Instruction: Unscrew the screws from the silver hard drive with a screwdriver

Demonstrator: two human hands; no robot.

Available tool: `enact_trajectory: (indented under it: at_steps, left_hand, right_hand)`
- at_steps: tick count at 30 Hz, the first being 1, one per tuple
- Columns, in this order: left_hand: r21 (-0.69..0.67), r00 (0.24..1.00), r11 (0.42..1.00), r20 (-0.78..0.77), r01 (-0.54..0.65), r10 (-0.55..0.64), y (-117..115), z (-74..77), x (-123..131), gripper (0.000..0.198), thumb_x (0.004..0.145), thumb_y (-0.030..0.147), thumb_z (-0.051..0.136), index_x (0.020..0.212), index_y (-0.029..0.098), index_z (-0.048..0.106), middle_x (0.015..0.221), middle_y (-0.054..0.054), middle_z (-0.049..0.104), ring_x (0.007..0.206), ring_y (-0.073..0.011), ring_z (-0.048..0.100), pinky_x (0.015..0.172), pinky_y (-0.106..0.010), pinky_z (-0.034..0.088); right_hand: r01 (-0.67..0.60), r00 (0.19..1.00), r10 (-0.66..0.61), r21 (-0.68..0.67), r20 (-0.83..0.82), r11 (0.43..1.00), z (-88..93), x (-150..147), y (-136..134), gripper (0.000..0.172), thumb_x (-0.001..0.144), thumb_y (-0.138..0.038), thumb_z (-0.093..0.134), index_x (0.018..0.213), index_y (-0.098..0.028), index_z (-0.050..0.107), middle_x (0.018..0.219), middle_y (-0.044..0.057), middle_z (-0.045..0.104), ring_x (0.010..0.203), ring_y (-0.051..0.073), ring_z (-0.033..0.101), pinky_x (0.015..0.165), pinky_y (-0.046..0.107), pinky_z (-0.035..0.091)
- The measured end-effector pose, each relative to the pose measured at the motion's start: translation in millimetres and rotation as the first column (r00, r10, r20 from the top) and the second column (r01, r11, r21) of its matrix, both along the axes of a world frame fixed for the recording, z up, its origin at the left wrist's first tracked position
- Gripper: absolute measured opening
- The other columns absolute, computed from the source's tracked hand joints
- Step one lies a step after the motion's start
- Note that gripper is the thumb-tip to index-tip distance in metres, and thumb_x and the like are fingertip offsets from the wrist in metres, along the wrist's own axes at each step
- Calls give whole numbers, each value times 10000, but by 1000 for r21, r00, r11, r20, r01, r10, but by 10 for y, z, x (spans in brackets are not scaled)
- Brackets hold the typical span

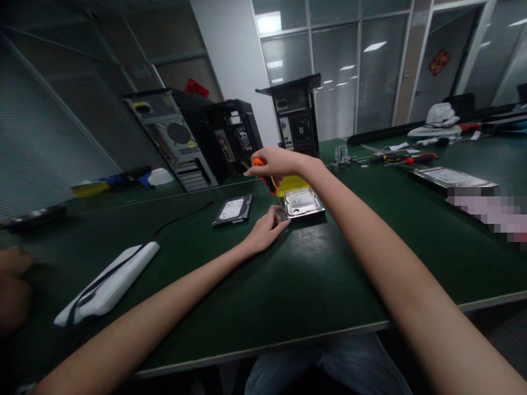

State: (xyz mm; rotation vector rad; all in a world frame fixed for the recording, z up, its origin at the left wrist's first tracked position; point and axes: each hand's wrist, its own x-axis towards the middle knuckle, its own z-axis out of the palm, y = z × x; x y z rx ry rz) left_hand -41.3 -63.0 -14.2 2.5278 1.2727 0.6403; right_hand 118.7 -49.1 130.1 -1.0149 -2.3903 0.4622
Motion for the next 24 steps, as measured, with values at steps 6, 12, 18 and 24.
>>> enact_trajectory:
  at_steps: [6, 12, 18, 24]
  left_hand:
    - [-9, 1000, 1000, -4, -8, 8, -10, 11, 0, 331, 911, 369, 462, 1171, 168, 426, 855, -34, 611, 819, -206, 588, 753, -322, 454]
    - [-8, 1000, 1000, 6, -11, 11, -1, 4, 0, 338, 920, 386, 447, 1173, 163, 427, 854, -38, 613, 818, -207, 589, 758, -323, 452]
    - [-11, 1000, 1000, -2, -10, 10, -12, 17, 1, 332, 921, 383, 445, 1172, 166, 430, 851, -38, 616, 826, -211, 593, 756, -324, 454]
    - [-6, 1000, 1000, -4, -15, 15, -8, 11, -1, 326, 923, 386, 440, 1166, 169, 431, 849, -37, 616, 821, -210, 593, 756, -326, 456]
  right_hand:
    - [2, 1000, -2, -11, -17, 1000, -2, -3, -17, 250, 862, -378, 560, 772, -154, 491, 601, 3, 542, 456, 68, 506, 468, 192, 406]
    - [5, 1000, -5, -4, -2, 1000, -5, -7, -14, 266, 860, -400, 552, 777, -156, 485, 599, 9, 542, 455, 72, 507, 459, 187, 417]
    - [3, 1000, -3, -6, -7, 1000, -15, -3, -22, 275, 866, -417, 534, 791, -158, 480, 632, 26, 562, 449, 72, 498, 453, 193, 426]
    - [2, 1000, -3, -13, -16, 1000, -13, -10, -30, 351, 873, -487, 497, 767, -155, 463, 655, 35, 565, 450, 62, 480, 450, 185, 416]
